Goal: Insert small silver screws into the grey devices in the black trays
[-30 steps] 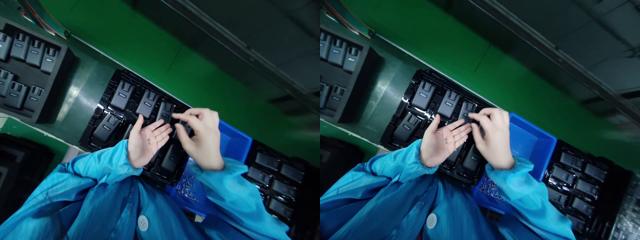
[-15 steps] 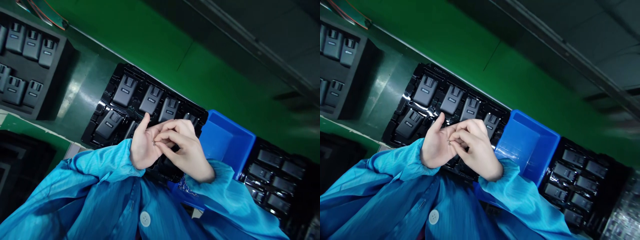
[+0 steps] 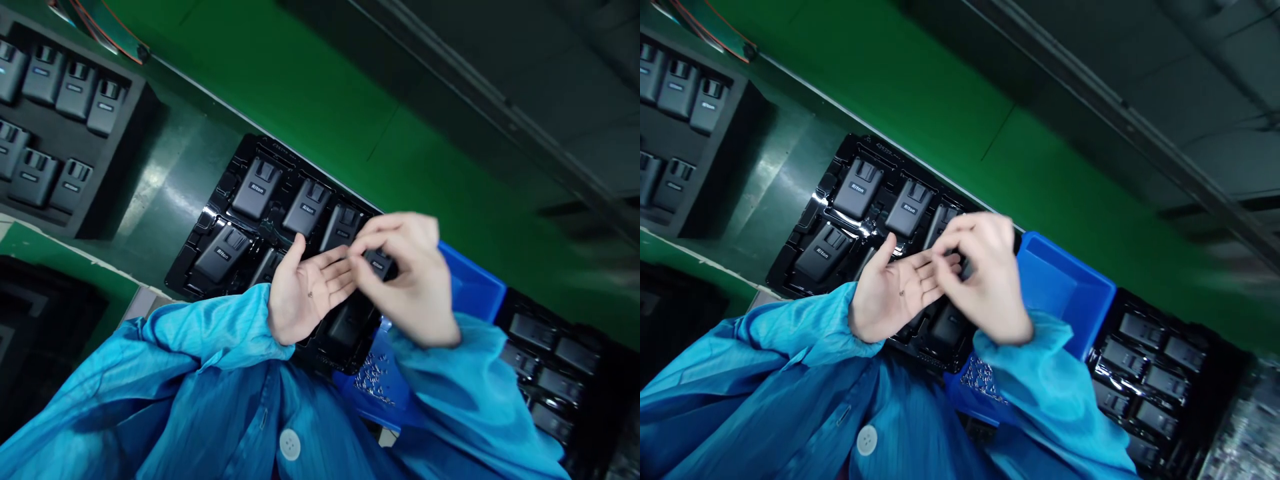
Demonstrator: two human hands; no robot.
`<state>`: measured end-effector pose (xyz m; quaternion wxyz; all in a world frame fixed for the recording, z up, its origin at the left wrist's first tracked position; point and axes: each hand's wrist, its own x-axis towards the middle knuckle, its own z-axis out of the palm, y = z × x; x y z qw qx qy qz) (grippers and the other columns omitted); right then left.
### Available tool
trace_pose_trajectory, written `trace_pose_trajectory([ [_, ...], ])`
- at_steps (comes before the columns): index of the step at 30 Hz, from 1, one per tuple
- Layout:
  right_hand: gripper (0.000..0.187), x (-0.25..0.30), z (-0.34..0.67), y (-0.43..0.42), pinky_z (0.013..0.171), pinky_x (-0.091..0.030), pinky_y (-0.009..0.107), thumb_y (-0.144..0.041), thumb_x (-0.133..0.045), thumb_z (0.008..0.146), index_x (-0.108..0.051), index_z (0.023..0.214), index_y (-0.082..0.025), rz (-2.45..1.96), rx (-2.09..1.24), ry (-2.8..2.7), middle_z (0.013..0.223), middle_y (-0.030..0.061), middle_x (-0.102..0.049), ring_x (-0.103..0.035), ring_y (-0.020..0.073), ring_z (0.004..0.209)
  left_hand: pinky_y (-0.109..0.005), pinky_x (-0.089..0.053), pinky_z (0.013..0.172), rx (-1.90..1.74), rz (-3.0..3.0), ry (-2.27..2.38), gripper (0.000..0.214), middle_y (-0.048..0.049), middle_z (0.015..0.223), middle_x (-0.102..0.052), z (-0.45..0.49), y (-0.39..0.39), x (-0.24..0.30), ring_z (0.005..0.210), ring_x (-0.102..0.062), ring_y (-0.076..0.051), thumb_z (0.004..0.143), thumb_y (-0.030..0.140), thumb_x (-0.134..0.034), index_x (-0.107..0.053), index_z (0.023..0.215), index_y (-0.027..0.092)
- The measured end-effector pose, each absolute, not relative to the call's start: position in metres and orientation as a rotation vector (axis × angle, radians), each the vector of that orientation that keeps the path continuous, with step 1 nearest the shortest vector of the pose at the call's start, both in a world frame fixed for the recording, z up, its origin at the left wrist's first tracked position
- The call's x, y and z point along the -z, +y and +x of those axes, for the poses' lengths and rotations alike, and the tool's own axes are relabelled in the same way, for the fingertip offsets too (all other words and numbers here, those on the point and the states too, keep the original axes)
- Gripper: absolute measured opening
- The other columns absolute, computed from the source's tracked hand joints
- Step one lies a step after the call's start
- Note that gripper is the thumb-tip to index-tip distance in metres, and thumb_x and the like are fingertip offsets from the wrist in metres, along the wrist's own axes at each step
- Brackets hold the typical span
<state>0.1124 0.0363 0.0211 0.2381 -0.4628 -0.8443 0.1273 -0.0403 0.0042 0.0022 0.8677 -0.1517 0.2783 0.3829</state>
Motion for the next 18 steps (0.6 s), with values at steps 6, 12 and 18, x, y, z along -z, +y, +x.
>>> trace_pose_trajectory([
  [6, 0.009, 0.002, 0.130, 0.111, 0.097, -0.042, 0.055, -0.022, -0.063, 0.086, -0.065, 0.076, -0.021, -1.387, -0.114, -2.501, 0.102, 0.0095, -0.067, -0.053, 0.0342, 0.114, -0.038, -0.038, 0.120, -0.801, -0.289, 0.647, 0.081, -0.0184, 0.157, -0.047, -0.040, 0.003, 0.003, 0.141, -0.051, -0.026, 0.100, 0.065, -0.028, -0.039, 0.156, 0.007],
  [12, 0.015, 0.020, 0.121, 0.134, 0.094, -0.045, 0.056, -0.020, -0.057, 0.084, -0.066, 0.072, -0.020, -1.345, -0.109, -2.703, 0.101, 0.0117, -0.066, -0.051, 0.0354, 0.113, -0.043, -0.037, 0.121, -0.783, -0.287, 0.651, 0.081, -0.0177, 0.159, -0.044, -0.041, 0.003, 0.004, 0.142, -0.050, -0.029, 0.100, 0.065, -0.024, -0.038, 0.157, 0.009],
  [18, 0.022, 0.017, 0.114, 0.127, 0.096, -0.045, 0.057, -0.019, -0.052, 0.091, -0.071, 0.082, -0.017, -1.310, 0.056, -2.768, 0.099, 0.0139, -0.068, -0.053, 0.0355, 0.112, -0.044, -0.037, 0.120, -0.788, -0.299, 0.632, 0.079, -0.0171, 0.158, -0.046, -0.042, 0.002, 0.008, 0.141, -0.051, -0.031, 0.100, 0.065, -0.025, -0.042, 0.155, 0.011],
])
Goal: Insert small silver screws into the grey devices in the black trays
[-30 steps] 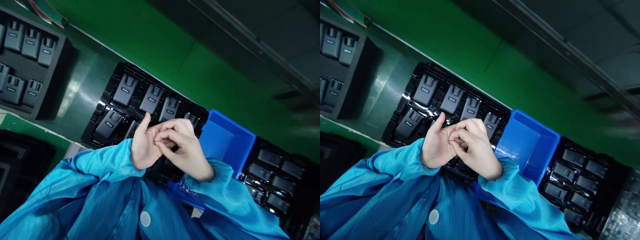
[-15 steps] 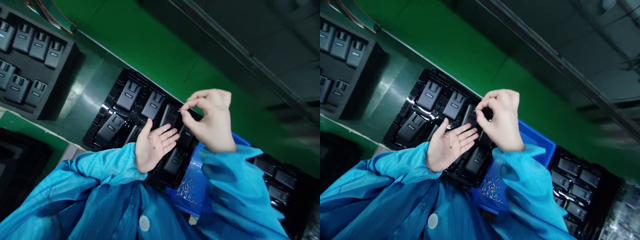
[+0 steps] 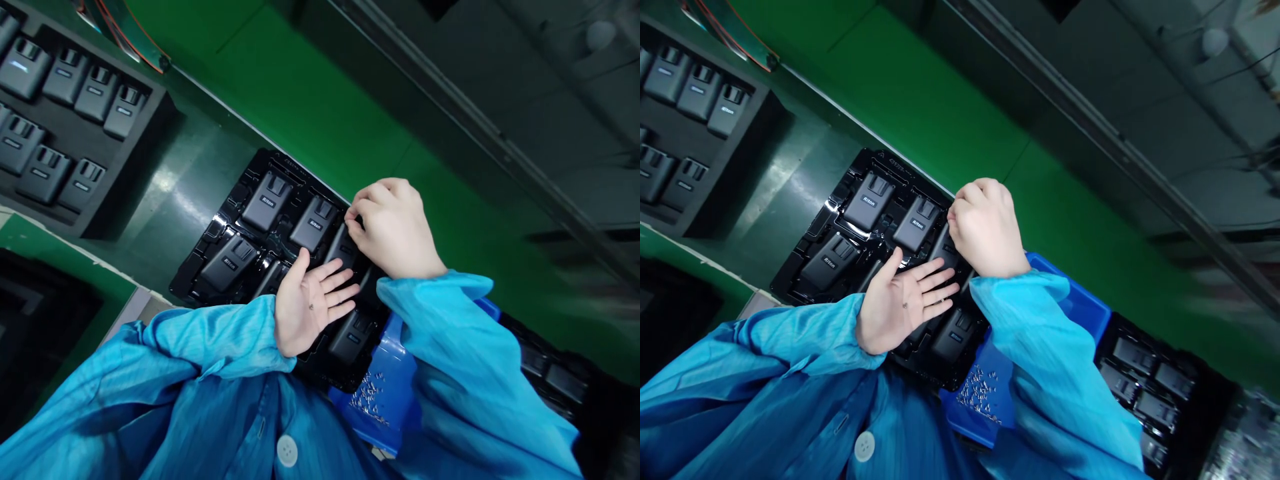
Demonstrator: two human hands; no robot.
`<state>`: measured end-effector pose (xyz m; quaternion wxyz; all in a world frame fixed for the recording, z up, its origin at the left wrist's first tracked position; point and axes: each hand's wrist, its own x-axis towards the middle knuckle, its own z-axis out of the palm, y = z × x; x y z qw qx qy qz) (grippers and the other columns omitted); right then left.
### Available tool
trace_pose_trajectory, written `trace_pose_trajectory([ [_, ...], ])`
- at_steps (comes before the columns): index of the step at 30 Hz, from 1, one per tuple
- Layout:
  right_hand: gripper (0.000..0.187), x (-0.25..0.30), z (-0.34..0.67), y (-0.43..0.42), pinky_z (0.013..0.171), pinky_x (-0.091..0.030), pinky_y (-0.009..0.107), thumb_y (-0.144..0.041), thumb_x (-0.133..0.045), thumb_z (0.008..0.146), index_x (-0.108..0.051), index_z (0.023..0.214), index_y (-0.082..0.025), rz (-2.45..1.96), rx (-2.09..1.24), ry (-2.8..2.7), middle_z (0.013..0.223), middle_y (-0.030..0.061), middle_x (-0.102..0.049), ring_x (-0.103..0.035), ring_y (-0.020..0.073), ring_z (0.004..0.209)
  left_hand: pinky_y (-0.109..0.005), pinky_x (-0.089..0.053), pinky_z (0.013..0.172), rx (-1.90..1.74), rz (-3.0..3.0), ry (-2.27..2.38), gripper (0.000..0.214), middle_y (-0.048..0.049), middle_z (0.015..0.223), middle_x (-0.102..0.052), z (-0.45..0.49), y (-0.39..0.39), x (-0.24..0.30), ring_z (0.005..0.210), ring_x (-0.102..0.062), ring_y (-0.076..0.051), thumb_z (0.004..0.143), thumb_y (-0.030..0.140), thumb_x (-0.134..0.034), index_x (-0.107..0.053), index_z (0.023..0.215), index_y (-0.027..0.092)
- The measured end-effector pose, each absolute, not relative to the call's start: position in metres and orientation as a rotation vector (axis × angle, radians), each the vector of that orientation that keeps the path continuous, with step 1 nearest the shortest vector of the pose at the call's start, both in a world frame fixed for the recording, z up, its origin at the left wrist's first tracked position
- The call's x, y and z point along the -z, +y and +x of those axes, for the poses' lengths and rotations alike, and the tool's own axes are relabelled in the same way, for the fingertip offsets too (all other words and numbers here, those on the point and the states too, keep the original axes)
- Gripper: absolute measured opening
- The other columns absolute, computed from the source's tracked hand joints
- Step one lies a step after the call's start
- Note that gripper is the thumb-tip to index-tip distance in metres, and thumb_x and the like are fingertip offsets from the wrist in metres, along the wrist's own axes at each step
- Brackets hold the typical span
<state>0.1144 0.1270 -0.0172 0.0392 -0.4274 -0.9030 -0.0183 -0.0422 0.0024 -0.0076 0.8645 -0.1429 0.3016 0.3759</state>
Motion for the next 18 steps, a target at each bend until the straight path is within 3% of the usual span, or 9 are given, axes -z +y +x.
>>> trace_pose_trajectory([
  [6, 0.027, 0.022, 0.123, 0.104, 0.092, -0.048, 0.052, -0.022, -0.048, 0.097, -0.074, 0.098, -0.019, -1.342, 0.050, -2.678, 0.098, 0.0116, -0.070, -0.057, 0.0313, 0.106, -0.045, -0.037, 0.120, -0.790, -0.295, 0.621, 0.081, -0.0182, 0.159, -0.044, -0.043, 0.003, 0.007, 0.142, -0.050, -0.031, 0.099, 0.066, -0.025, -0.040, 0.156, 0.010],
  [12, 0.029, 0.015, 0.129, 0.077, 0.093, -0.048, 0.051, -0.019, -0.049, 0.097, -0.070, 0.117, -0.020, -1.382, 0.059, -2.591, 0.111, 0.0126, -0.068, -0.057, 0.0311, 0.110, -0.045, -0.037, 0.119, -0.803, -0.296, 0.604, 0.082, -0.0183, 0.159, -0.044, -0.047, 0.005, 0.004, 0.141, -0.050, -0.031, 0.100, 0.066, -0.024, -0.037, 0.157, 0.009],
  [15, 0.021, -0.005, 0.117, 0.050, 0.091, -0.047, 0.048, -0.021, -0.055, 0.096, -0.069, 0.112, -0.022, -1.358, -0.009, -2.472, 0.110, 0.0115, -0.066, -0.059, 0.0289, 0.106, -0.040, -0.045, 0.112, -0.825, -0.291, 0.606, 0.082, -0.0187, 0.155, -0.049, -0.050, 0.006, 0.002, 0.135, -0.056, -0.029, 0.100, 0.066, -0.021, -0.041, 0.155, 0.007],
  [18, 0.007, -0.025, 0.100, 0.016, 0.084, -0.044, 0.043, -0.023, -0.062, 0.093, -0.069, 0.094, -0.022, -1.236, -0.210, -2.507, 0.097, 0.0069, -0.067, -0.060, 0.0252, 0.097, -0.034, -0.052, 0.100, -0.835, -0.297, 0.651, 0.080, -0.0201, 0.145, -0.059, -0.052, 0.006, -0.002, 0.125, -0.063, -0.026, 0.102, 0.062, -0.018, -0.045, 0.151, 0.005],
])
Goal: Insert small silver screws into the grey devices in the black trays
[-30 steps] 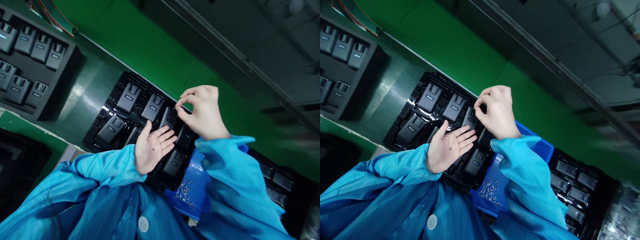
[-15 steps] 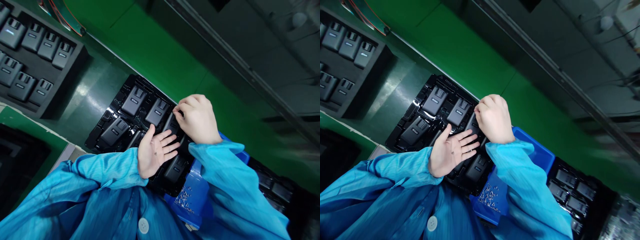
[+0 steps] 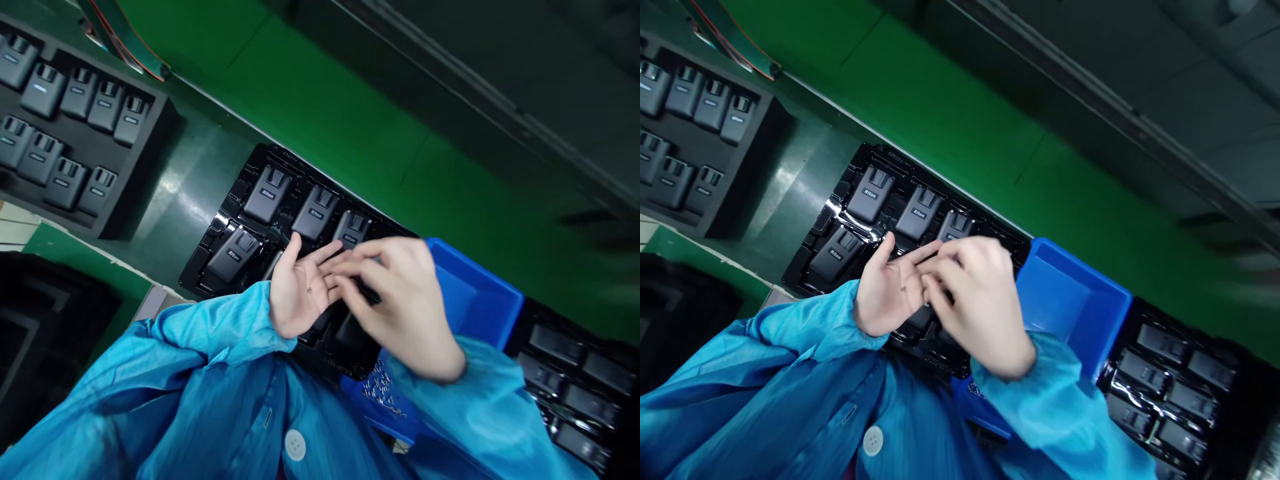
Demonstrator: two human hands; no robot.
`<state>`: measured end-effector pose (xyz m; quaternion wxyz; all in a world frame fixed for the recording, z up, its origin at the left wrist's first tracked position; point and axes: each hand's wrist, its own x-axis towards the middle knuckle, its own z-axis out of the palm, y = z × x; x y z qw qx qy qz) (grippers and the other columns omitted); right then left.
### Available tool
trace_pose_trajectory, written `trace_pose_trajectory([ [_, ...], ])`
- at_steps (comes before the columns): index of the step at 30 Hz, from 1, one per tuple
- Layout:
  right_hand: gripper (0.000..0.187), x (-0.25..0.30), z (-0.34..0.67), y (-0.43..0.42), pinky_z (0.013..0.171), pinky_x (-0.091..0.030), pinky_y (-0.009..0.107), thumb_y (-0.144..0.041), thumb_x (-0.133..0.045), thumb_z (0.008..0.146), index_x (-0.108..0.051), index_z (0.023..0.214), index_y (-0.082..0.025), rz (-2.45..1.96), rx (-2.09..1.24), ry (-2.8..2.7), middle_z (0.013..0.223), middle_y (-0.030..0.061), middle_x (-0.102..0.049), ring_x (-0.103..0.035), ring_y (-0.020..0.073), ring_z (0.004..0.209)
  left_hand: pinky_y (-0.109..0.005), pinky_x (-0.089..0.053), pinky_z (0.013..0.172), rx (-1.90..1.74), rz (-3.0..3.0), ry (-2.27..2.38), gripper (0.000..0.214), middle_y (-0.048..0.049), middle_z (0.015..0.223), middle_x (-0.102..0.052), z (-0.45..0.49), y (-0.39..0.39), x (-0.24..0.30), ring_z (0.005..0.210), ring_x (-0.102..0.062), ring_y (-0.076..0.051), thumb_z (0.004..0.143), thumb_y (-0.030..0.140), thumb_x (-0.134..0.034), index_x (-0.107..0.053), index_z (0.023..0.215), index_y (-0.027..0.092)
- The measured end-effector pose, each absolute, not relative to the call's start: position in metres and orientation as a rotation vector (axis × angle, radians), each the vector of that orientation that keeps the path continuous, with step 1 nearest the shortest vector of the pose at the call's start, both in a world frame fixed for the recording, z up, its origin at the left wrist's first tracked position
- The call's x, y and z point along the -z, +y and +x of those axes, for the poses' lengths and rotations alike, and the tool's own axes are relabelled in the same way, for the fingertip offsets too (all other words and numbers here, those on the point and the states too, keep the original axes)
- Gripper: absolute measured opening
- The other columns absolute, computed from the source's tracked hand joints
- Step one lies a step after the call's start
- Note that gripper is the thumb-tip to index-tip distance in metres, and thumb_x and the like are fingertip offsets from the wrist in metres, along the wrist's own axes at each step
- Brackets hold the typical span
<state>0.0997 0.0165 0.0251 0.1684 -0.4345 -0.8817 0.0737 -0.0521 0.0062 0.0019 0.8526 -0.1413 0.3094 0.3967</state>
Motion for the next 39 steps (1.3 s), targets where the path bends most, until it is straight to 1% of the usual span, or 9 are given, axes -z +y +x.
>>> trace_pose_trajectory([
  [4, 0.009, -0.033, 0.079, -0.012, 0.076, -0.038, 0.040, -0.023, -0.065, 0.091, -0.068, 0.082, -0.021, -1.241, -0.146, -2.586, 0.088, 0.0056, -0.067, -0.055, 0.0240, 0.086, -0.035, -0.049, 0.106, -0.844, -0.296, 0.733, 0.080, -0.0185, 0.136, -0.065, -0.050, 0.004, -0.007, 0.125, -0.063, -0.027, 0.102, 0.064, -0.020, -0.055, 0.144, 0.006],
  [9, 0.015, -0.028, 0.065, -0.023, 0.074, -0.034, 0.041, -0.017, -0.059, 0.094, -0.067, 0.081, -0.019, -1.279, 0.026, -2.643, 0.085, 0.0075, -0.066, -0.051, 0.0241, 0.085, -0.035, -0.044, 0.114, -0.926, -0.282, 0.765, 0.078, -0.0182, 0.148, -0.057, -0.045, -0.001, -0.011, 0.136, -0.056, -0.028, 0.102, 0.063, -0.024, -0.051, 0.146, 0.004],
  [16, 0.014, -0.024, 0.062, -0.025, 0.079, -0.040, 0.042, -0.013, -0.059, 0.093, -0.068, 0.084, -0.017, -1.232, -0.048, -2.577, 0.083, 0.0085, -0.065, -0.051, 0.0260, 0.085, -0.036, -0.043, 0.116, -0.974, -0.233, 0.831, 0.076, -0.0192, 0.148, -0.056, -0.049, 0.000, -0.021, 0.136, -0.057, -0.028, 0.102, 0.061, -0.027, -0.047, 0.149, 0.005],
  [22, 0.010, -0.017, 0.067, -0.015, 0.095, -0.046, 0.042, -0.009, -0.061, 0.092, -0.067, 0.096, -0.015, -1.037, -0.163, -2.382, 0.093, 0.0075, -0.071, -0.059, 0.0230, 0.091, -0.039, -0.041, 0.118, -0.936, -0.041, 0.817, 0.079, -0.0216, 0.151, -0.053, -0.058, 0.004, -0.034, 0.138, -0.055, -0.029, 0.103, 0.060, -0.017, -0.041, 0.152, 0.003],
  [25, 0.009, -0.015, 0.080, 0.010, 0.092, -0.047, 0.039, -0.013, -0.062, 0.094, -0.065, 0.098, -0.020, -1.053, -0.132, -2.304, 0.094, 0.0040, -0.072, -0.062, 0.0211, 0.093, -0.041, -0.038, 0.121, -0.877, 0.451, 0.801, 0.081, -0.0213, 0.155, -0.049, -0.070, 0.017, -0.021, 0.144, -0.048, -0.028, 0.101, 0.065, -0.020, -0.042, 0.151, 0.004],
  [27, 0.005, -0.010, 0.091, 0.035, 0.085, -0.047, 0.037, -0.019, -0.061, 0.096, -0.065, 0.095, -0.021, -1.152, -0.056, -2.241, 0.093, 0.0039, -0.072, -0.062, 0.0212, 0.092, -0.044, -0.034, 0.123, -0.861, 1.079, 0.814, 0.084, -0.0207, 0.157, -0.045, -0.081, 0.032, -0.006, 0.147, -0.043, -0.030, 0.096, 0.070, -0.036, -0.043, 0.150, 0.006],
  [31, 0.015, 0.010, 0.106, 0.088, 0.081, -0.044, 0.041, -0.027, -0.060, 0.096, -0.070, 0.087, -0.021, -1.371, -0.015, -2.200, 0.089, 0.0068, -0.070, -0.060, 0.0258, 0.089, -0.054, -0.016, 0.129, -0.540, 2.278, 1.017, 0.085, -0.0191, 0.168, -0.026, -0.103, 0.063, 0.022, 0.158, -0.017, -0.035, 0.094, 0.062, -0.052, -0.036, 0.156, 0.007],
  [35, 0.020, 0.025, 0.102, 0.114, 0.089, -0.040, 0.046, -0.025, -0.056, 0.096, -0.072, 0.087, -0.019, -1.547, -0.041, -2.301, 0.091, 0.0097, -0.069, -0.056, 0.0294, 0.096, -0.060, -0.020, 0.125, -0.179, 2.593, 1.176, 0.084, -0.0169, 0.169, -0.022, -0.113, 0.065, 0.037, 0.156, -0.021, -0.040, 0.094, 0.064, -0.052, -0.035, 0.159, 0.013],
  [39, 0.023, 0.031, 0.091, 0.116, 0.092, -0.038, 0.046, -0.023, -0.052, 0.097, -0.073, 0.089, -0.018, -1.552, -0.055, -2.421, 0.091, 0.0107, -0.069, -0.054, 0.0289, 0.097, -0.056, -0.024, 0.125, -0.137, 2.654, 1.165, 0.088, -0.0163, 0.169, -0.024, -0.116, 0.055, 0.041, 0.155, -0.024, -0.040, 0.093, 0.070, -0.050, -0.036, 0.158, 0.014],
])
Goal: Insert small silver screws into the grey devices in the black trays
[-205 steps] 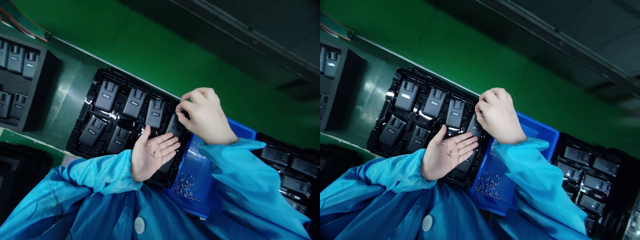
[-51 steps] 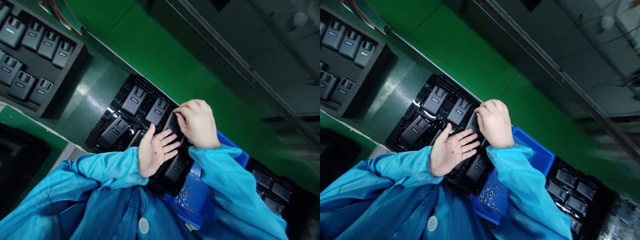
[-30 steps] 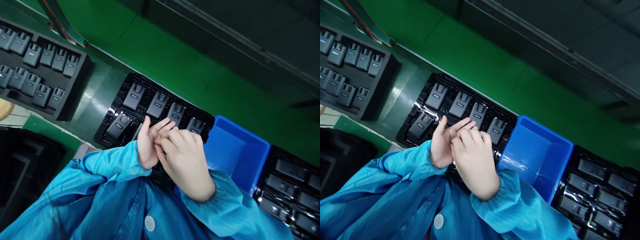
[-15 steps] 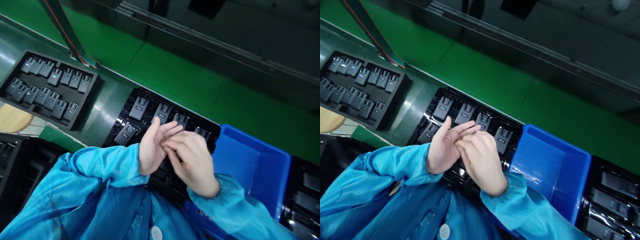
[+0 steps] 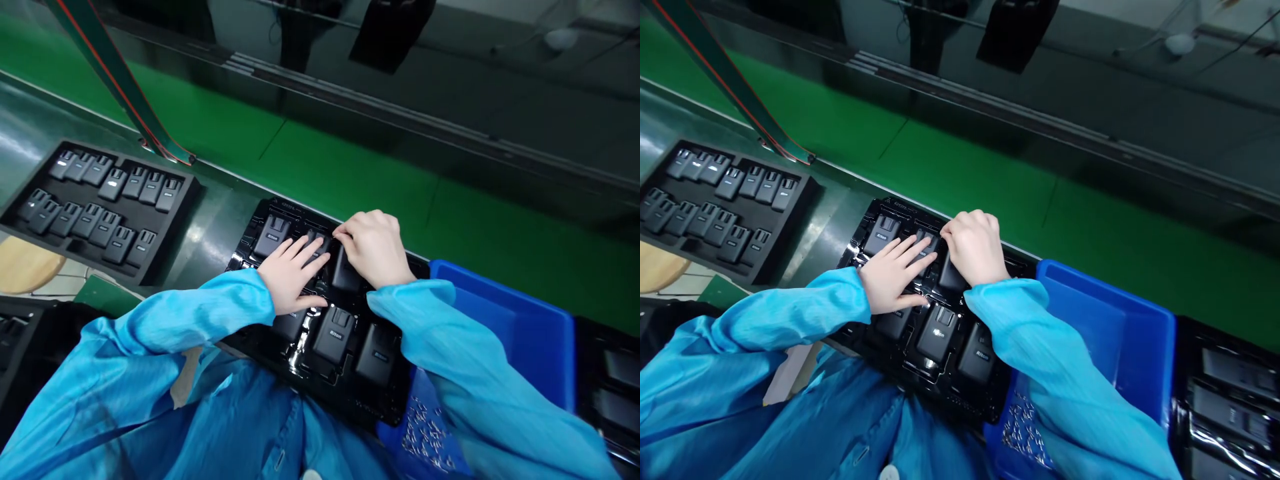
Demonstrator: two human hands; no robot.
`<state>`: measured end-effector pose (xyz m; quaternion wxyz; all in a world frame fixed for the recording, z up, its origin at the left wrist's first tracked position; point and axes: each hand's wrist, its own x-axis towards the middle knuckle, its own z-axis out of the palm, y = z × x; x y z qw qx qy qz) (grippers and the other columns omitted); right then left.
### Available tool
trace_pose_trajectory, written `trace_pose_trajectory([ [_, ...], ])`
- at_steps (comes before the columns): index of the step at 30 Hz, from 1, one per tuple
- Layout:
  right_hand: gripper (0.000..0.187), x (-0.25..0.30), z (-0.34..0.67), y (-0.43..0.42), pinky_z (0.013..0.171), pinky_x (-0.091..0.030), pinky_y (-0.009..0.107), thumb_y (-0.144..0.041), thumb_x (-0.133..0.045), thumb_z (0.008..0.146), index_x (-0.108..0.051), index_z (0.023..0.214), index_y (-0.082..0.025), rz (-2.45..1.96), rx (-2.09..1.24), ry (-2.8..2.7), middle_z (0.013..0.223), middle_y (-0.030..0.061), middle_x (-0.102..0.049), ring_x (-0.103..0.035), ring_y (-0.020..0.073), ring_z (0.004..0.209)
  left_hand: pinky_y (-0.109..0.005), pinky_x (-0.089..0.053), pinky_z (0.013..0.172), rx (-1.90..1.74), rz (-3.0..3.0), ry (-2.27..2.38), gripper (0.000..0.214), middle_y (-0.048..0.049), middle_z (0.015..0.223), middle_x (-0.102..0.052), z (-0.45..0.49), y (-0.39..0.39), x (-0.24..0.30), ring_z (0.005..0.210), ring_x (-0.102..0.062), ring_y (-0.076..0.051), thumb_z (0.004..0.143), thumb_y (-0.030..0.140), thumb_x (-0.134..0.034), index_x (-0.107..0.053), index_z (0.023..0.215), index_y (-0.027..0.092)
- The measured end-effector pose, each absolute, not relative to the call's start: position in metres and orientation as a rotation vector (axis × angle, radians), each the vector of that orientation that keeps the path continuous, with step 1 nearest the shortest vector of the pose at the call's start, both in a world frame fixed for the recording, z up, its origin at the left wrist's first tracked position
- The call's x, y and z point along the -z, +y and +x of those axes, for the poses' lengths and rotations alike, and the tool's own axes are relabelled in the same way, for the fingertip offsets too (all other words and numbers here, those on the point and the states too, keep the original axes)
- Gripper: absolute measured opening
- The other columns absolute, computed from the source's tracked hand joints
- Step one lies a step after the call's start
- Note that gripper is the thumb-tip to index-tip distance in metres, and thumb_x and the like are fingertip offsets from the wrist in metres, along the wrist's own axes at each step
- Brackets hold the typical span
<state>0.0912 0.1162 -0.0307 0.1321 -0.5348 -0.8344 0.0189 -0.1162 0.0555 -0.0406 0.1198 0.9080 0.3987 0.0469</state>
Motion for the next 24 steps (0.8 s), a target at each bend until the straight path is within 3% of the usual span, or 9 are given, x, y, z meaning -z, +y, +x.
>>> trace_pose_trajectory([
  [14, 0.020, 0.032, 0.080, 0.113, 0.095, -0.038, 0.044, -0.020, -0.053, 0.096, -0.072, 0.090, -0.016, -1.617, 0.036, -2.532, 0.092, 0.0104, -0.069, -0.054, 0.0291, 0.098, -0.051, -0.024, 0.125, -0.229, 2.589, 1.129, 0.087, -0.0219, 0.169, -0.019, -0.120, 0.058, 0.050, 0.155, -0.024, -0.039, 0.092, 0.071, -0.051, -0.038, 0.157, 0.014],
  [24, 0.013, 0.020, 0.084, 0.142, 0.080, -0.037, 0.040, -0.025, -0.062, 0.086, -0.073, 0.079, -0.023, -1.832, -0.405, -2.542, 0.091, 0.0070, -0.071, -0.054, 0.0273, 0.091, -0.055, -0.025, 0.124, -0.283, 2.590, 1.067, 0.087, -0.0238, 0.168, -0.021, -0.123, 0.059, 0.056, 0.154, -0.026, -0.041, 0.094, 0.072, -0.046, -0.038, 0.158, 0.013],
])
